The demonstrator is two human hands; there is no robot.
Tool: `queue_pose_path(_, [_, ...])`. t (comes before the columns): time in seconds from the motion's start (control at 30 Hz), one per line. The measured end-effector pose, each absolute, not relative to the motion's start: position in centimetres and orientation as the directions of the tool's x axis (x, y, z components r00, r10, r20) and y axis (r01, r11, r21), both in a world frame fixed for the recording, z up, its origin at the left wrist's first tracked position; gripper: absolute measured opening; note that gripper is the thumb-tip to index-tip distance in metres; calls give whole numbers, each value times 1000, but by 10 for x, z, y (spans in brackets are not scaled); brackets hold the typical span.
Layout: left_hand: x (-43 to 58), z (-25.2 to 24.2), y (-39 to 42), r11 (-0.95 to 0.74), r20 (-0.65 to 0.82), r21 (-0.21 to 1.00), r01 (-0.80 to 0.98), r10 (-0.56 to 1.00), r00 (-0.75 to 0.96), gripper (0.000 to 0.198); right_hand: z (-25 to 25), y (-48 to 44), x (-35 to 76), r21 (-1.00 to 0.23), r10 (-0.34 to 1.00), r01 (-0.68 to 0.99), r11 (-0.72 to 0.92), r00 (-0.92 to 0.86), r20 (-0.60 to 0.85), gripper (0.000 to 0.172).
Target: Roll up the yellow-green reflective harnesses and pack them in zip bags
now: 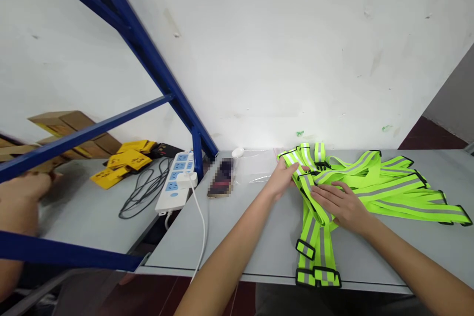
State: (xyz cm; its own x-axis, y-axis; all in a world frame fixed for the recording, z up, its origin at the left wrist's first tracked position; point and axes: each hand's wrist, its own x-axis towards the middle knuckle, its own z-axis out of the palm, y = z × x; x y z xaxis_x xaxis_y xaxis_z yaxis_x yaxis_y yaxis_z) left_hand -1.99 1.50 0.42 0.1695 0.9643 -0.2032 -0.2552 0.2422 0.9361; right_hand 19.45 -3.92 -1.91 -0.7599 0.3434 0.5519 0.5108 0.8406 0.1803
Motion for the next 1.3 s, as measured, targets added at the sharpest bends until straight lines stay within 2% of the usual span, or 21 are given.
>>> queue_pose_path(0.17, [-15, 1, 34, 123, -142, 942, -311, 989, -39, 27, -20, -37, 194, 161, 357, 529, 833, -737, 573, 75])
queue_pose_path(0.3, [-9, -9, 42, 32, -114, 929, -368, 973, -202, 32, -21, -34, 194, 154, 367, 534, 831, -736, 569, 76])
queue_pose_path(0.47, [-16, -14, 49, -38, -122, 886, -462, 942, -312, 43, -21, -33, 196, 136, 378, 530, 837, -740, 556, 79])
queue_pose_path(0.73, [-38, -15, 54, -48, -113, 848, -527, 956, -270, 56, -24, -33, 197, 121, 379, 526, 842, -735, 563, 82])
queue_pose_path(0.87, [-40, -18, 58, -46, -135, 773, -633, 963, -235, 43, -24, -31, 198, 119, 390, 535, 836, -733, 558, 82])
queue_pose_path(1.07, [-41, -17, 60, -72, -82, 728, -682, 978, -192, 28, -28, -30, 199, 136, 389, 520, 843, -764, 515, 77])
queue_pose_path(1.17, [-40, -18, 58, -98, -4, 756, -647, 988, -155, 25, -31, -30, 198, 145, 388, 512, 847, -780, 491, 76])
queue_pose_path(1.3, [-33, -13, 51, -228, 153, 859, -459, 969, -195, 32, -33, -29, 196, 132, 406, 511, 850, -793, 455, 76])
